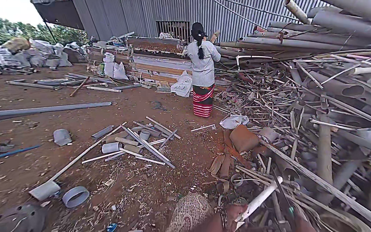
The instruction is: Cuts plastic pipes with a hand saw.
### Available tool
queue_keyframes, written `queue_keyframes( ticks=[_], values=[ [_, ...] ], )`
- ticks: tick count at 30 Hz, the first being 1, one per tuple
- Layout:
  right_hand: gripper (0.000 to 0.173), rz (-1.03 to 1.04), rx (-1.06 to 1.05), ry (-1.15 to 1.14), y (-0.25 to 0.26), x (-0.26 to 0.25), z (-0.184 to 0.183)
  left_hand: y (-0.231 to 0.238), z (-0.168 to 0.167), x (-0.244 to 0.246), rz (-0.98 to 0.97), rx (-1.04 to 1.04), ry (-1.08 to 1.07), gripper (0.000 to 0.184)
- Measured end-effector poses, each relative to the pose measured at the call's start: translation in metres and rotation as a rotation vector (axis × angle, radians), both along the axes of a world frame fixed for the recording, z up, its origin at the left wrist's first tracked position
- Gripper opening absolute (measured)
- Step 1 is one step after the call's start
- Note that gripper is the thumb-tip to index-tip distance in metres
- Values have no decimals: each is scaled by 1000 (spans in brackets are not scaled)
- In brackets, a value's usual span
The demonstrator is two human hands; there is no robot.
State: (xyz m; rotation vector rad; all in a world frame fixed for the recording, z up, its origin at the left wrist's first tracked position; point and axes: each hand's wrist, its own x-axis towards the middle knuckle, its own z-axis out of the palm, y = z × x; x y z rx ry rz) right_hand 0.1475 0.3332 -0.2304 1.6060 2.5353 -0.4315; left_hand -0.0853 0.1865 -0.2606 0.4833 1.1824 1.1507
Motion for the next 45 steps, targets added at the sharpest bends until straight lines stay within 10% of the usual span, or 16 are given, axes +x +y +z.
queue_keyframes(
  ticks=[4, 12, 27, 39, 45],
  values=[
    [50, 264, 55, -114, -18, 9, -4, 5, 4, 4, -8, -11, -82, 35],
    [40, -656, -266, 956, -12, 61, -64, 10, 16, 19, -60, -1, 79, 26],
    [49, 259, -59, -23, -23, 26, -9, 8, -1, 12, -202, 92, 349, 33],
    [53, -264, -134, 89, 1, 29, -4, 3, -3, 5, -224, 9, -12, 28],
    [51, 52, -86, 1, -2, 37, -4, 5, -9, 2, -257, 11, -87, 37]
  ],
)
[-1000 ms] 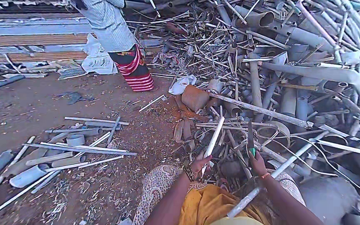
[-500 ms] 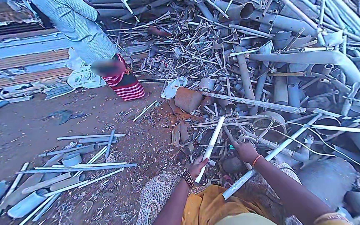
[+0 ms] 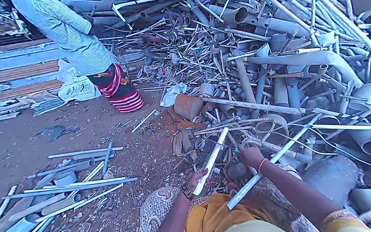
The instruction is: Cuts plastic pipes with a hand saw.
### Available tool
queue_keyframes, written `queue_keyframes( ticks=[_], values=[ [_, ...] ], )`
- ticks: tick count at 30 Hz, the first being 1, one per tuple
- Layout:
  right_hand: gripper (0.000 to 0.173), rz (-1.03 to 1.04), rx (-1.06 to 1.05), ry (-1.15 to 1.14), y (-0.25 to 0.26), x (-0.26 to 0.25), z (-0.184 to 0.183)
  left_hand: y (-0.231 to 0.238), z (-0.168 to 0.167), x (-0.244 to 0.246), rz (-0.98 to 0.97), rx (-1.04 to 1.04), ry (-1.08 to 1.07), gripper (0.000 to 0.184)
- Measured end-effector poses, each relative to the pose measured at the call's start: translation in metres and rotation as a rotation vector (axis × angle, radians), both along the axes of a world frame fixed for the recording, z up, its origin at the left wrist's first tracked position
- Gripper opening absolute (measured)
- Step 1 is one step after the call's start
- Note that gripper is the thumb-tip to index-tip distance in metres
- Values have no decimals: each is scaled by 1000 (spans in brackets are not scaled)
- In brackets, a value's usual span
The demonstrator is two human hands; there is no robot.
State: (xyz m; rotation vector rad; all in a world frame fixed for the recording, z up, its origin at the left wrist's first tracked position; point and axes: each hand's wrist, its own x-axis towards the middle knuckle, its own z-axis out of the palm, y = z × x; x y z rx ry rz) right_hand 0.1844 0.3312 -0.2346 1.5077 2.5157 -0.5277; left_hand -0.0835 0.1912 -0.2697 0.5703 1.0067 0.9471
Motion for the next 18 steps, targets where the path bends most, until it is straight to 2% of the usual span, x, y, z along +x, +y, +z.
queue_keyframes(
  ticks=[2, 3, 7, 9, 11, 14, 16, 18],
  values=[
    [51, -231, -45, 44, 9, 2, -1, -2, 1, 3, -15, -10, -12, 37],
    [51, -281, -56, 59, 11, 3, -2, -4, 0, 5, -15, -11, -16, 36],
    [51, -287, -67, 100, 6, 16, -5, -10, 6, 2, -19, 55, -5, 30],
    [52, -365, -60, 122, 9, 26, -6, -8, 9, 3, 12, 85, 4, 29],
    [52, -429, -58, 239, 9, 33, -12, -7, 12, 8, 60, 61, 24, 25],
    [49, -308, -25, 362, 10, 32, -14, -3, 15, 14, 57, -1, 118, 23],
    [49, -240, -37, 350, 11, 26, -9, -4, 15, 16, 13, 4, 200, 27],
    [48, -260, -65, 315, 11, 17, -4, -4, 15, 17, -24, 8, 270, 26]
  ],
)
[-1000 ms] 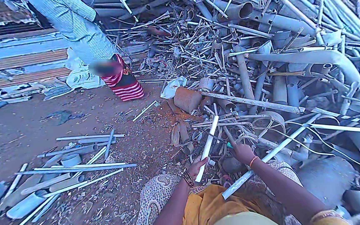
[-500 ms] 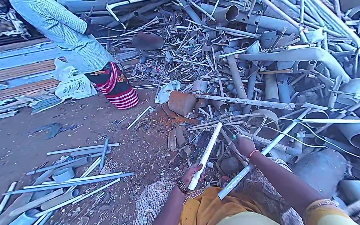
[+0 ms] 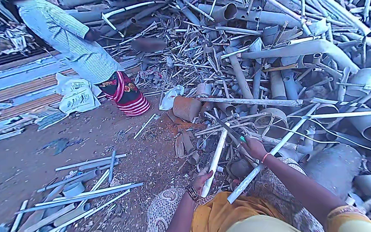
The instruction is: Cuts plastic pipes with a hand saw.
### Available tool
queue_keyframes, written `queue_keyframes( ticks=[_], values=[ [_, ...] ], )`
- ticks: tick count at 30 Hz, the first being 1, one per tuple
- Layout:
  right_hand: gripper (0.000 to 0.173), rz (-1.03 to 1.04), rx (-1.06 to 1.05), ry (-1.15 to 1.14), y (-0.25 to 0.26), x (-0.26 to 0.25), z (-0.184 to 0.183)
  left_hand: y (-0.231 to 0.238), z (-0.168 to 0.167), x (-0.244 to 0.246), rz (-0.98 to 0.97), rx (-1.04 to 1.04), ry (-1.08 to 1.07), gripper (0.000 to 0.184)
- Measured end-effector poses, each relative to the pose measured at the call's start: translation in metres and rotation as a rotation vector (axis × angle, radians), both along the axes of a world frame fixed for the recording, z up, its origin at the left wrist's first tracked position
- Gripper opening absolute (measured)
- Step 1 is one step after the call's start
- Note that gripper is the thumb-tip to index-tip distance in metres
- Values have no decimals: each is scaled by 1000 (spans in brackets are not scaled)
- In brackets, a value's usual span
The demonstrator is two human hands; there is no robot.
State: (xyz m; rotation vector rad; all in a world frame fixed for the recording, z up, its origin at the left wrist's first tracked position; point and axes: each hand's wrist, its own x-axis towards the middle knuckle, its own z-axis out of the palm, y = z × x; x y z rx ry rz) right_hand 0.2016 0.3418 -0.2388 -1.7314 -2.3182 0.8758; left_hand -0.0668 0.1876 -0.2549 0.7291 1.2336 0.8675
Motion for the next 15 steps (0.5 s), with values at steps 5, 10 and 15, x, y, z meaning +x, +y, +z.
queue_keyframes(
  ticks=[5, 10, 15],
  values=[
    [51, 256, -87, -123, -29, -20, -5, 0, -3, 1, 29, 35, 16, 26],
    [52, 58, -149, -103, -17, -20, -7, -1, -5, 2, 10, 54, 33, 25],
    [51, 378, -79, -146, -28, -20, -4, -2, -6, -4, -90, 84, 37, 26]
  ],
)
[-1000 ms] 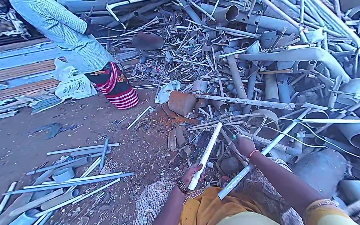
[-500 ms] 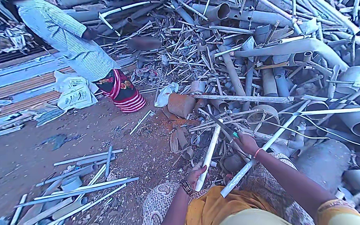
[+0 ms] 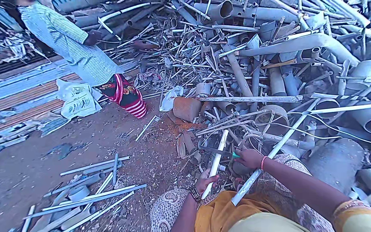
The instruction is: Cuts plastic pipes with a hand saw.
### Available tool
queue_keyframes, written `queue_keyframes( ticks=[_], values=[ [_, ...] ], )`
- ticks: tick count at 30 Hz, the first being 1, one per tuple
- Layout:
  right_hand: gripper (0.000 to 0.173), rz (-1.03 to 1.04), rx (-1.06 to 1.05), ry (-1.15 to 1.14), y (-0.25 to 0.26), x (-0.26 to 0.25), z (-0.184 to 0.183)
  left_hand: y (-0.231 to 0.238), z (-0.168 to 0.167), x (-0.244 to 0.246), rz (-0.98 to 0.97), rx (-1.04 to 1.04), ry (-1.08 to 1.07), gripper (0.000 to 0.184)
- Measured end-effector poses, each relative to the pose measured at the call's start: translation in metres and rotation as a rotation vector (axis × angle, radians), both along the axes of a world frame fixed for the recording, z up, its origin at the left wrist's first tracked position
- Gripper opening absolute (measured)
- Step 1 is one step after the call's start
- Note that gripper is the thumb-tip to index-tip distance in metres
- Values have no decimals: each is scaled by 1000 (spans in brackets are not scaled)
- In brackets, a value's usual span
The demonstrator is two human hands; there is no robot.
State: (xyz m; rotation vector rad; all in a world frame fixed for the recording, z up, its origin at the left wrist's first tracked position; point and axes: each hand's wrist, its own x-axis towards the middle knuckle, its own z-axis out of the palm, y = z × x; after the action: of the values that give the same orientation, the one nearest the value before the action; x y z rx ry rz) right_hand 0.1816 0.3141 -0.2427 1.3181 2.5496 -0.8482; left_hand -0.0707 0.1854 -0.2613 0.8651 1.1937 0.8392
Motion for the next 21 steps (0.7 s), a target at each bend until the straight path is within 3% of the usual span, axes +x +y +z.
queue_keyframes(
  ticks=[3, 7, 11, 16, 21],
  values=[
    [50, -178, 18, -59, 3, 0, 4, 2, 0, 2, 7, -45, -46, 38],
    [52, -6, 13, -48, -5, -3, 2, 3, -8, -1, -20, -58, -80, 39],
    [46, -158, 53, -144, -7, -6, 6, 4, -16, -3, -9, -39, -203, 42],
    [38, 197, 175, -119, -25, -6, 7, 3, -19, -6, -24, -9, -237, 38],
    [44, -202, 130, -123, 12, 0, 7, 8, -21, -4, -32, 15, -271, 42]
  ],
)
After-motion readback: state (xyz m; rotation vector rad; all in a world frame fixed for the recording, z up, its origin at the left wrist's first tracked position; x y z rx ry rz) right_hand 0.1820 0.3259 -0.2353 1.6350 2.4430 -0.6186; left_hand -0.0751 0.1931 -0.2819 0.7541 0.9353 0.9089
